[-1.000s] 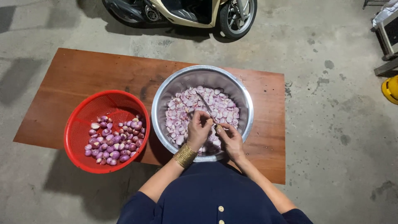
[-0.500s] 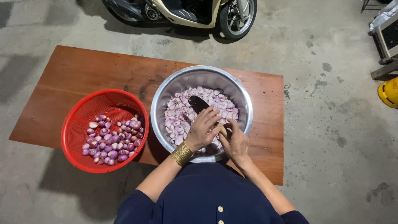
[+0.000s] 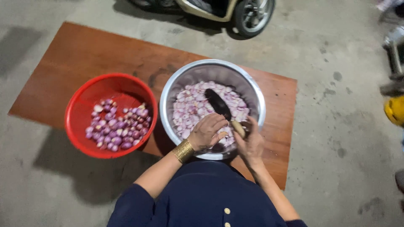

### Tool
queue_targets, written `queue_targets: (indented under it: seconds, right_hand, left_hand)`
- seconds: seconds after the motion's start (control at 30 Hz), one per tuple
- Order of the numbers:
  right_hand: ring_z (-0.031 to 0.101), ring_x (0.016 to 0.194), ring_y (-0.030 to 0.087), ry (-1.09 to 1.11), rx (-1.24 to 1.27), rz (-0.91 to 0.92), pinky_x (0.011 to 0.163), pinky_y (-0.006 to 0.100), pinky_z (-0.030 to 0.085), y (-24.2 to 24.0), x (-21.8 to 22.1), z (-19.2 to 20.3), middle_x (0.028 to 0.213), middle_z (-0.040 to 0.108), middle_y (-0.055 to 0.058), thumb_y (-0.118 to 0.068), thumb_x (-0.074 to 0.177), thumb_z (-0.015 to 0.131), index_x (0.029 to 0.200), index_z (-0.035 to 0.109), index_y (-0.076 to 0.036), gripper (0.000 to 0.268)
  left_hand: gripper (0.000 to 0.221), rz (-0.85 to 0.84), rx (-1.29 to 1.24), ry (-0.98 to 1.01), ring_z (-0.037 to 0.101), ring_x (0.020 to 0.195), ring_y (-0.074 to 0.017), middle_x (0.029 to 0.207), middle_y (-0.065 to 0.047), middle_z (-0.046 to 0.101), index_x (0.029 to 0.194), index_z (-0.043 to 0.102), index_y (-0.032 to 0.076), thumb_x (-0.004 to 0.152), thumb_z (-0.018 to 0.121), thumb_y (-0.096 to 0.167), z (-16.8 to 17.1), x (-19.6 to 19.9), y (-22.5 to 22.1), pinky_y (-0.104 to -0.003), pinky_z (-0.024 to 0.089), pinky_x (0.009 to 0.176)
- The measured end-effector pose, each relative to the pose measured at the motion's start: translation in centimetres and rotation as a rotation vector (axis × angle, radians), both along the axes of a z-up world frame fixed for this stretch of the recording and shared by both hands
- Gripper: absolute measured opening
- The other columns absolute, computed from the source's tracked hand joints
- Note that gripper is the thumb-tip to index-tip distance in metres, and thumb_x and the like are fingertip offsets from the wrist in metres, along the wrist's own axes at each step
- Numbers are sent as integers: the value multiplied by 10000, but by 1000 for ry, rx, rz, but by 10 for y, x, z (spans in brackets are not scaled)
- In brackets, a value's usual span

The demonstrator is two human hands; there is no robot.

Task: The person peels small red onions using a knife, removing the outer skin and placing the peeled onions into a metal bowl. The person repeatedly picks onions from a red basket, peels them, and transfers them to the bowl.

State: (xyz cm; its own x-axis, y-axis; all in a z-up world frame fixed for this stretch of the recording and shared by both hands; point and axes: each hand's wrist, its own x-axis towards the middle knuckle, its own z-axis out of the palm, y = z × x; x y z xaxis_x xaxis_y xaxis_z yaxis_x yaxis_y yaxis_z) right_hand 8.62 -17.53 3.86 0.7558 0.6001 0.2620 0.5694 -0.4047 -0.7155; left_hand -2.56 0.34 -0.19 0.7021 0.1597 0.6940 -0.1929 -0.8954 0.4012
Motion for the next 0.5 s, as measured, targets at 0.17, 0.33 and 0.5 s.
queue_targets:
  seconds: [0.17,0.33,0.5]
  right_hand:
    - [729,979,306,-105,-25,-50,779,416,584,-8,1,10,1167,744,39,-225,819,857,1388,532,-186,656]
    - [707,988,244,206,-76,-91,833,362,577,6,1,-6,1143,739,4,-220,769,914,1308,681,-333,598]
    - [485,450,64,770,224,-275,334,181,297,15,5,9,826,702,87,-321,933,793,1224,674,-225,329]
  left_hand:
    - [305,115,25,3,681,984,-305,967,-97,669,1053,689,101,988,588,382,-15,-24,14,-434,530,921]
    - [402,-18,-22,3,677,1070,-344,1160,-143,665,1243,650,118,1039,460,408,-14,-26,18,-450,535,882]
    - [261,131,-417,-20,696,1031,-307,1043,-127,704,1057,712,75,1041,511,242,-37,-77,122,-355,537,906]
